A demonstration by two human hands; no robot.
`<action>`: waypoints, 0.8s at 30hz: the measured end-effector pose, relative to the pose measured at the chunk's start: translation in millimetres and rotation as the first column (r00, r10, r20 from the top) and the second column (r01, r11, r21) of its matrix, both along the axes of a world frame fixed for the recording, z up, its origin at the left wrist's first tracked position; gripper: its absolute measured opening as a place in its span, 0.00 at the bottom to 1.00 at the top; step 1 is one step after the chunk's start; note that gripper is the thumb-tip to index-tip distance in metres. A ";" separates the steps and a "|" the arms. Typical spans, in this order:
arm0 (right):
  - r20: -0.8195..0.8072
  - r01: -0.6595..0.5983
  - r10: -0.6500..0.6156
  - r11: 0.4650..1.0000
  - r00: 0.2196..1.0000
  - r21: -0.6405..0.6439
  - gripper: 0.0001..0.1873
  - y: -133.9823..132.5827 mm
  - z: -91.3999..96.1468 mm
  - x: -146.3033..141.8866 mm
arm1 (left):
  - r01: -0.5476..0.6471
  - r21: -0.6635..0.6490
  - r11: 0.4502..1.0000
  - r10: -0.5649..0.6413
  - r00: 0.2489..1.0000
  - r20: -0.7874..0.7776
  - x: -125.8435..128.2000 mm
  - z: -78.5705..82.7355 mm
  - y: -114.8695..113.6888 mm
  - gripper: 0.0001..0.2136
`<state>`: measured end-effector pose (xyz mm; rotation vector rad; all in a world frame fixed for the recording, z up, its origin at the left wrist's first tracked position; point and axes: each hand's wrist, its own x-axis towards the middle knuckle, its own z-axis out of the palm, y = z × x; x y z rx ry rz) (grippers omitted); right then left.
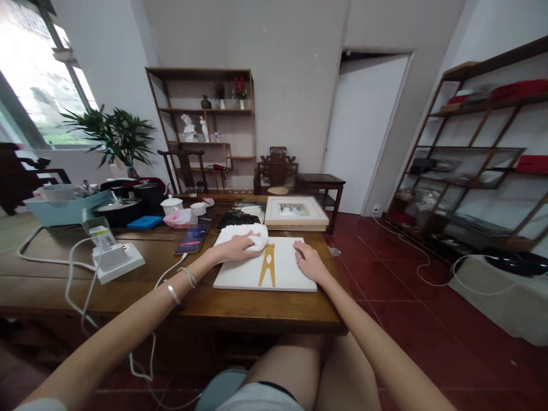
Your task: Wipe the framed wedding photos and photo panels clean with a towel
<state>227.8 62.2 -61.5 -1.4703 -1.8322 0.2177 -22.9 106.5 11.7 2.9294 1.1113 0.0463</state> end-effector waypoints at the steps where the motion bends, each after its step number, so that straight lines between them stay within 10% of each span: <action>1: -0.004 -0.002 0.002 1.000 1.000 0.002 0.20 0.1 -0.1 -0.1 | -0.008 0.012 1.000 0.008 1.000 -0.009 0.8 -1.0 2.3 0.16; 6: -0.001 -0.009 0.009 1.000 1.000 0.001 0.20 0.5 -0.3 -0.4 | -0.022 0.094 0.995 0.025 0.999 -0.039 1.5 -6.7 -15.4 0.14; 16: 0.010 -0.001 0.001 1.000 1.000 -0.003 0.20 0.7 -1.1 -0.2 | 0.071 0.124 0.990 -0.071 0.997 -0.006 -28.8 -11.2 -128.1 0.10; 24: -0.016 0.001 -0.001 1.000 1.000 0.012 0.19 -0.3 -0.3 -0.3 | 0.037 0.087 0.996 -0.046 0.994 0.096 -29.6 -10.5 -64.6 0.14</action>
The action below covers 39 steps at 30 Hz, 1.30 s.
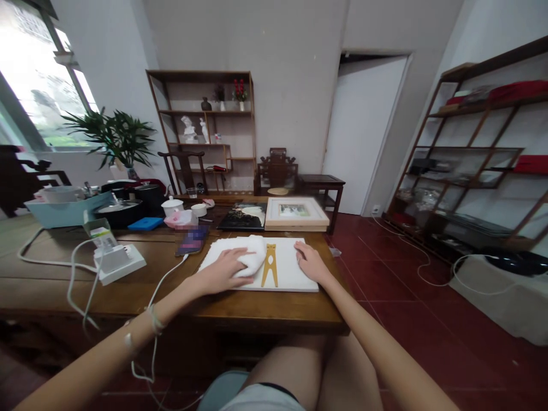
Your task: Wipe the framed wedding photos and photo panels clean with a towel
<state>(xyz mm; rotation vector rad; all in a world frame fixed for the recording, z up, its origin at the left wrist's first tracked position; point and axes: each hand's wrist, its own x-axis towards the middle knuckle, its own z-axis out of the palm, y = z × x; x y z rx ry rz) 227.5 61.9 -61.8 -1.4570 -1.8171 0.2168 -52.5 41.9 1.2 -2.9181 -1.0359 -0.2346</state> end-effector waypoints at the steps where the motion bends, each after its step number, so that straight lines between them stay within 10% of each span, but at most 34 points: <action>1: 0.003 0.000 0.000 1.000 1.000 0.001 0.19 -0.1 0.0 0.1 | -0.011 -0.012 1.000 0.011 1.000 -0.004 2.1 -0.4 12.8 0.14; 10: 0.068 0.010 -0.009 1.000 0.998 -0.015 0.20 0.7 -0.3 0.6 | -0.100 -0.052 0.994 0.096 0.992 -0.083 14.0 -2.5 76.4 0.16; 25: 0.056 0.003 0.000 0.999 0.998 -0.042 0.20 -1.0 3.8 -2.7 | 0.027 -0.162 0.986 -0.038 0.997 -0.064 -41.2 8.9 -53.3 0.13; 39: 0.070 -0.001 0.002 1.000 0.998 -0.019 0.20 2.8 -2.1 2.2 | -0.062 -0.188 0.980 0.068 0.997 0.029 -6.0 12.0 82.5 0.19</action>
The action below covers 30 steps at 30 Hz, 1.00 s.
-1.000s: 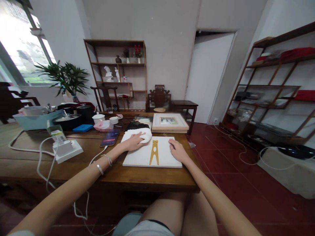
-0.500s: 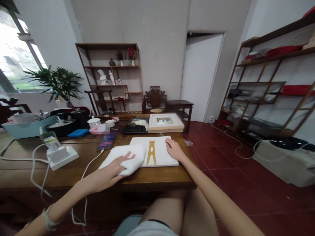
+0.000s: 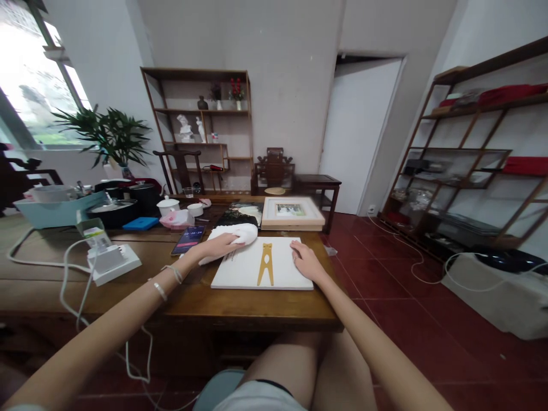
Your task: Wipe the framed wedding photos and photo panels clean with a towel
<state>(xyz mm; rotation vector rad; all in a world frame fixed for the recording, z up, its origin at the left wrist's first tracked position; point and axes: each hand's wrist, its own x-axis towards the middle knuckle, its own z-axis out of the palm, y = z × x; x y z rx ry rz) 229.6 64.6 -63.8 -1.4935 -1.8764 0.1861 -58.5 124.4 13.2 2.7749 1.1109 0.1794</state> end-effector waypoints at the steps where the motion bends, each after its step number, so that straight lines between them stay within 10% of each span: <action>1: 0.002 -0.001 0.001 1.000 1.000 0.000 0.20 -0.1 0.2 -0.1 | -0.008 0.004 1.000 0.008 1.000 0.000 1.0 0.6 2.2 0.19; 5: 0.010 -0.004 0.004 1.000 1.000 -0.003 0.20 -1.3 1.5 -1.3 | 0.003 -0.004 1.000 -0.003 1.000 -0.029 -1.8 -2.2 -13.5 0.16; 16: -0.013 0.006 -0.006 1.000 1.000 -0.002 0.20 -0.3 0.9 -0.7 | 0.153 0.003 0.988 -0.151 0.978 -0.143 -29.9 6.9 -148.3 0.12; 30: -0.014 -0.008 0.008 1.000 1.000 -0.021 0.20 1.7 -2.8 3.6 | -0.007 0.122 0.993 0.027 0.985 -0.171 31.8 -9.8 -18.7 0.14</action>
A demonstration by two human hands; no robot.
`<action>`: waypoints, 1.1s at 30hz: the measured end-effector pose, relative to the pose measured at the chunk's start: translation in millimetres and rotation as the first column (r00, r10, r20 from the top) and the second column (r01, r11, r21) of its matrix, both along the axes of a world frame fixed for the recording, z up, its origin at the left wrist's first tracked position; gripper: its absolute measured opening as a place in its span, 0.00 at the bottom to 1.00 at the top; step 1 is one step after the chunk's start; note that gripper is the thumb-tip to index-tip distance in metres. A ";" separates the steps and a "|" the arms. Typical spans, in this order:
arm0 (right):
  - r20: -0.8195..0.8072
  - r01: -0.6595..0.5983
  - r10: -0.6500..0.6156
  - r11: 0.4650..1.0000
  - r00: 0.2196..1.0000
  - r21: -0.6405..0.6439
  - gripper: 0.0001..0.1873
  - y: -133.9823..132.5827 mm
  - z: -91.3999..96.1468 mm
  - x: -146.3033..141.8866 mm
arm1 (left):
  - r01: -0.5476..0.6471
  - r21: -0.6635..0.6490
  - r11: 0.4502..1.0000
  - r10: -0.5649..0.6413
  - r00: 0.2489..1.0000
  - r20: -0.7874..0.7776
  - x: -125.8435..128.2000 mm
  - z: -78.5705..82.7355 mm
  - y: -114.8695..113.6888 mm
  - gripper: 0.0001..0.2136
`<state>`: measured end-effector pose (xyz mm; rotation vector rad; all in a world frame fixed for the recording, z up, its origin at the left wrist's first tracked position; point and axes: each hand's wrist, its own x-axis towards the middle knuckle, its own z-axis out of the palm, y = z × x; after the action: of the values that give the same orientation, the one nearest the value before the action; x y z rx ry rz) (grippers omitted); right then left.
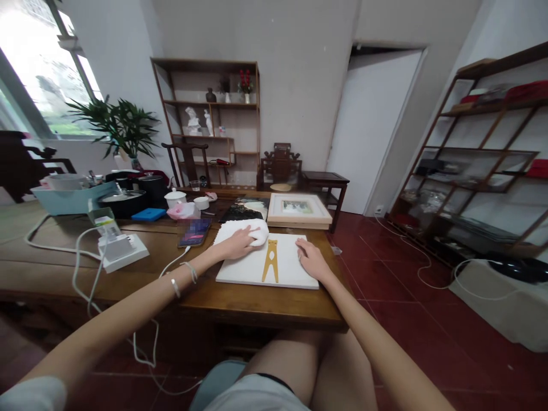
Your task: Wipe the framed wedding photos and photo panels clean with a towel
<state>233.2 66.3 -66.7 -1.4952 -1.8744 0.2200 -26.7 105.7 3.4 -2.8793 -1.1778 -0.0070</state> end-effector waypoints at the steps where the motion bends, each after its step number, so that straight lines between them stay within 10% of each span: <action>1: -0.001 -0.002 0.002 1.000 1.000 0.002 0.20 0.1 -0.1 0.1 | 0.002 0.005 1.000 -0.002 1.000 0.003 0.8 -0.8 -1.5 0.14; 13: -0.043 0.005 -0.004 1.000 0.999 0.011 0.19 -1.7 1.6 -2.2 | 0.103 0.055 0.993 -0.095 0.986 -0.137 -18.6 3.2 -135.1 0.13; 25: -0.049 0.011 -0.010 1.000 0.999 0.017 0.19 -3.0 3.5 -4.0 | 0.047 0.077 0.996 -0.045 0.999 -0.025 23.7 13.1 -5.6 0.16; 33: -0.025 -0.005 0.005 1.000 1.000 0.015 0.20 -0.5 2.8 -1.8 | 0.134 0.100 0.986 -0.133 0.991 -0.010 76.4 1.5 -5.7 0.13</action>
<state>231.4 65.8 -63.9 -1.4712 -1.8563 0.2256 49.7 100.0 4.9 -2.8624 -0.9527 -0.0633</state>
